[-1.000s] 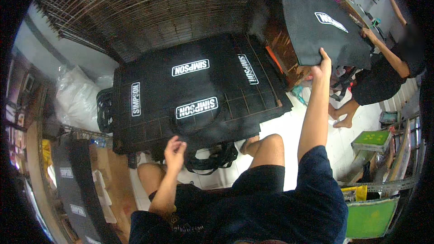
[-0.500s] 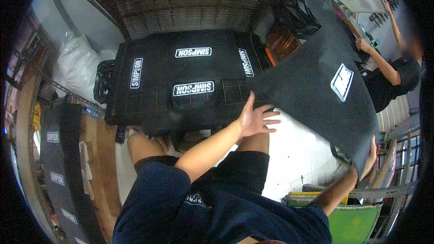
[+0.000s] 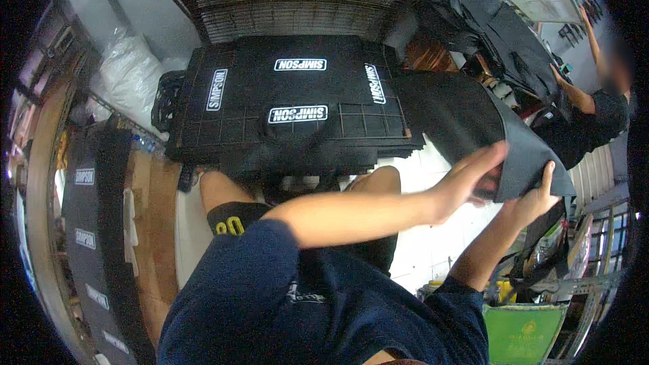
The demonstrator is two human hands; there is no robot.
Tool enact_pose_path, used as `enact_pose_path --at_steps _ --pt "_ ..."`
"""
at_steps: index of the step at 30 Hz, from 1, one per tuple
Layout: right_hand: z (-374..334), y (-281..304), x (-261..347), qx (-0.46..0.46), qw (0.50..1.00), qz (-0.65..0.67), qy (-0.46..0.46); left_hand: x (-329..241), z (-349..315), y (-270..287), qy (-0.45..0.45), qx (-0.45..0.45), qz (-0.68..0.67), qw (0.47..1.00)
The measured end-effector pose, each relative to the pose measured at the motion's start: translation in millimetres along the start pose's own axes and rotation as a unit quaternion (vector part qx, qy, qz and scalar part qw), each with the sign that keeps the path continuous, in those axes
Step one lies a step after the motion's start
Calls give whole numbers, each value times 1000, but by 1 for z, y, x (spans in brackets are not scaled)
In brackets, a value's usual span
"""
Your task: The person sits on the floor and repeatedly picks up black Simpson-branded bags from a pile, folds them, and stacks them neatly. Another person works at a table in the background.
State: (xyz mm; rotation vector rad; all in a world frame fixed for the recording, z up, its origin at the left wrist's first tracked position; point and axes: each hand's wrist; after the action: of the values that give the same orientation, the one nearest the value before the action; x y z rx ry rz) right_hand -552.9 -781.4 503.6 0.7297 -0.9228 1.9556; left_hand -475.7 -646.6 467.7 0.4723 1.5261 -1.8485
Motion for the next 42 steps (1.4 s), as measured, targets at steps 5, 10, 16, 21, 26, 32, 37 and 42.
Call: enact_pose_path --at_steps 5,10,16,21,26,32,37,42 --pt "-1 18 -25 -81 996 -7 31 -4 95 -18 -59 -91 92 990" --pt "-74 49 -62 21 991 -39 127 4 145 -10 -13 -38 97 995" --pt "-262 195 -159 59 708 470 -524 -64 124 -16 -28 89 70 993" --pt "-234 238 -181 103 631 619 -456 -167 23 7 -29 11 260 965" --pt "-131 259 -242 267 720 565 -302 -253 -85 17 -12 -71 321 944" --pt "-58 90 -225 296 747 335 -492 -314 -246 79 -64 -315 511 797" --pt "-68 10 -260 436 733 89 -515 -223 -369 172 -37 -489 337 803" --pt "-122 -11 -359 394 698 -138 -582 -105 -448 333 114 -599 288 739"
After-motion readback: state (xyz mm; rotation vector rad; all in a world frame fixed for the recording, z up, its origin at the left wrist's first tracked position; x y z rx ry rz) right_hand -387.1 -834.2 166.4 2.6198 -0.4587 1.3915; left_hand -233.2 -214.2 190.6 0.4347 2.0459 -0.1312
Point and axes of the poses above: each hand's wrist, its own z-axis towards the middle knuckle, its own y-axis out of the back of the hand, x = y × z, and after that the axes turned 10 degrees about x, right-handed
